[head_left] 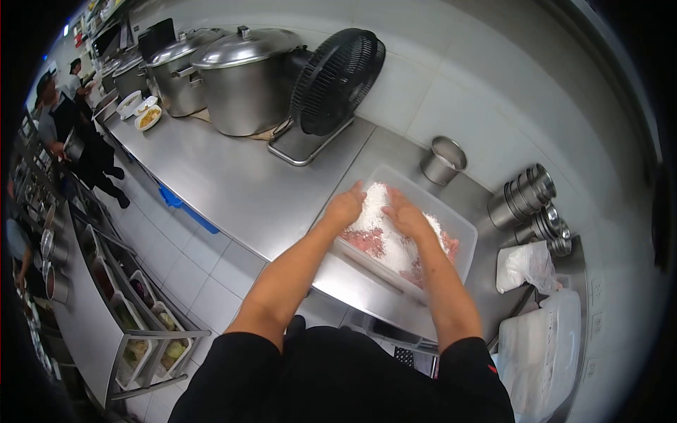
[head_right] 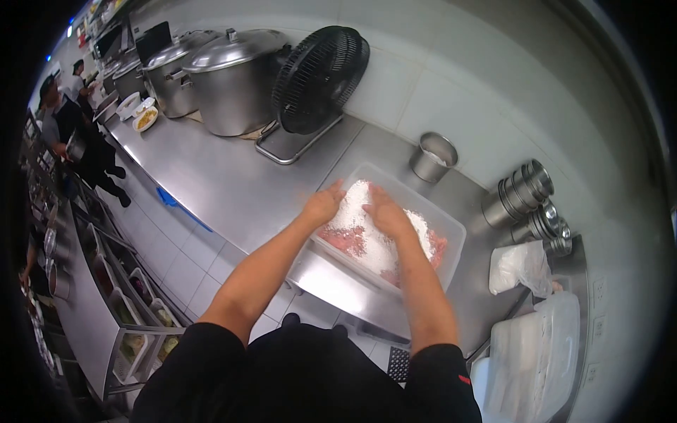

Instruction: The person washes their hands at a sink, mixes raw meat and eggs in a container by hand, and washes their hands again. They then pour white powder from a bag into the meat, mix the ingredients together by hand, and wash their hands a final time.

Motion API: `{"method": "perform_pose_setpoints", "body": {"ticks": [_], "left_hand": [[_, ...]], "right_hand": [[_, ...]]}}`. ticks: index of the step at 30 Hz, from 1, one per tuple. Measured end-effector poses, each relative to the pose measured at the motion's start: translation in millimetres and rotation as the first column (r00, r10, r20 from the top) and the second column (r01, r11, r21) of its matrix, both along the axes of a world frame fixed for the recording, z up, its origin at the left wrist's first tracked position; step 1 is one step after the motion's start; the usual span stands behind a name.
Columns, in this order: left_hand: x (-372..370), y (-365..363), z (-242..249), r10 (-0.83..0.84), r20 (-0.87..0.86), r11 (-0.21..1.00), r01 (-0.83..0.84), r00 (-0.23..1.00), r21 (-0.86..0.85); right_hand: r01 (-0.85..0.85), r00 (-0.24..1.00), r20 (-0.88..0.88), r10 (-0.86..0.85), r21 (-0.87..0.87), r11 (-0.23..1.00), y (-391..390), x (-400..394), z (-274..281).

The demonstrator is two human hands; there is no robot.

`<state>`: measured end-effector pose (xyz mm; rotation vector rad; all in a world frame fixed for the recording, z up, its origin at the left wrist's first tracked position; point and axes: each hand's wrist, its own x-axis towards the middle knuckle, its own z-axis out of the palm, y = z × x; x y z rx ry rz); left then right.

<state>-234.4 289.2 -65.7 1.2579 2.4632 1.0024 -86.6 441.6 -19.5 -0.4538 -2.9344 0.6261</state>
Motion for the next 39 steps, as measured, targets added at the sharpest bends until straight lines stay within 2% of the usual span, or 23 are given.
{"method": "perform_pose_setpoints", "body": {"ticks": [1,2,3,5,6,8,9,12,14,15,17,18,19,22,25,29,32,33,35,36,38,39], "left_hand": [[15,-12,32,0.047,0.089,0.999,-0.046,0.995,-0.013],[16,-14,36,0.024,0.057,1.000,-0.025,0.998,0.013],[14,-16,36,0.002,0.025,0.999,-0.003,1.000,0.035],[13,-11,35,0.061,0.193,0.998,-0.056,0.979,-0.029],[10,-11,34,0.055,0.201,0.997,-0.044,0.978,-0.056],[9,-3,32,0.028,0.209,0.995,-0.007,0.978,-0.098],[11,-2,30,0.026,0.226,0.997,-0.010,0.974,-0.074],[11,-5,29,0.028,0.265,0.999,-0.021,0.964,-0.027],[9,-6,29,0.013,0.285,0.999,-0.002,0.959,-0.039],[7,-2,20,-0.007,0.236,1.000,0.012,0.972,-0.021],[5,2,9,-0.036,0.142,0.999,0.035,0.989,0.011],[5,4,4,-0.009,0.171,0.999,0.004,0.985,0.032],[11,-5,20,0.013,0.201,0.999,-0.023,0.980,0.047],[15,-13,35,0.029,0.238,0.999,-0.039,0.971,0.035],[10,-5,25,0.035,0.179,0.999,-0.041,0.983,0.030],[10,-2,18,0.028,0.131,1.000,-0.029,0.991,0.007],[18,-18,41,-0.029,0.097,1.000,0.028,0.995,0.008],[20,-17,38,-0.016,0.136,1.000,0.017,0.991,-0.005],[17,-9,32,0.016,0.198,1.000,-0.011,0.980,-0.027],[16,-8,29,0.015,0.178,1.000,-0.013,0.984,-0.008],[17,-9,27,0.015,0.141,0.999,-0.019,0.990,0.026],[19,-10,27,0.021,0.137,1.000,-0.024,0.990,0.018]], "right_hand": [[0.015,1.000,0.026,-0.015,0.002,1.000,-12,-19,-11],[0.028,0.998,0.054,-0.028,0.004,1.000,-18,-32,-20],[-0.041,0.996,0.083,0.033,0.093,0.995,-18,-42,-29],[-0.175,0.977,0.163,0.137,0.250,0.952,-30,-49,-36],[-0.196,0.961,0.221,0.169,0.108,0.975,-32,-40,-38],[-0.185,0.922,0.312,0.230,-0.169,0.968,-63,-13,4],[-0.270,0.874,0.388,0.294,-0.116,0.956,-67,-4,0],[-0.477,0.788,0.420,0.450,-0.046,0.878,-48,40,-8],[-0.518,0.772,0.469,0.428,0.076,0.852,-35,74,-4],[-0.537,0.766,0.491,0.415,0.134,0.833,-30,82,-2],[-0.409,0.809,0.536,0.242,0.217,0.886,-31,81,16],[-0.341,0.822,0.549,0.153,0.258,0.904,-30,81,22],[-0.285,0.875,0.464,0.141,0.257,0.924,-11,76,6],[-0.157,0.881,0.468,0.065,0.161,0.974,13,37,-6],[-0.011,0.881,0.467,-0.079,0.188,0.982,-16,-1,3],[0.049,0.945,0.314,-0.089,0.134,0.990,-37,11,-9],[0.020,0.866,0.501,-0.008,-0.019,1.000,-25,29,14],[-0.048,0.888,0.459,0.028,0.032,0.998,-11,30,13],[-0.046,0.790,0.613,-0.014,0.083,0.995,6,7,35],[-0.051,0.727,0.685,-0.046,0.121,0.991,12,-2,40],[-0.191,0.934,0.334,0.129,0.159,0.968,20,-17,23],[-0.251,0.964,0.134,0.228,0.194,0.948,23,-24,11]]}}
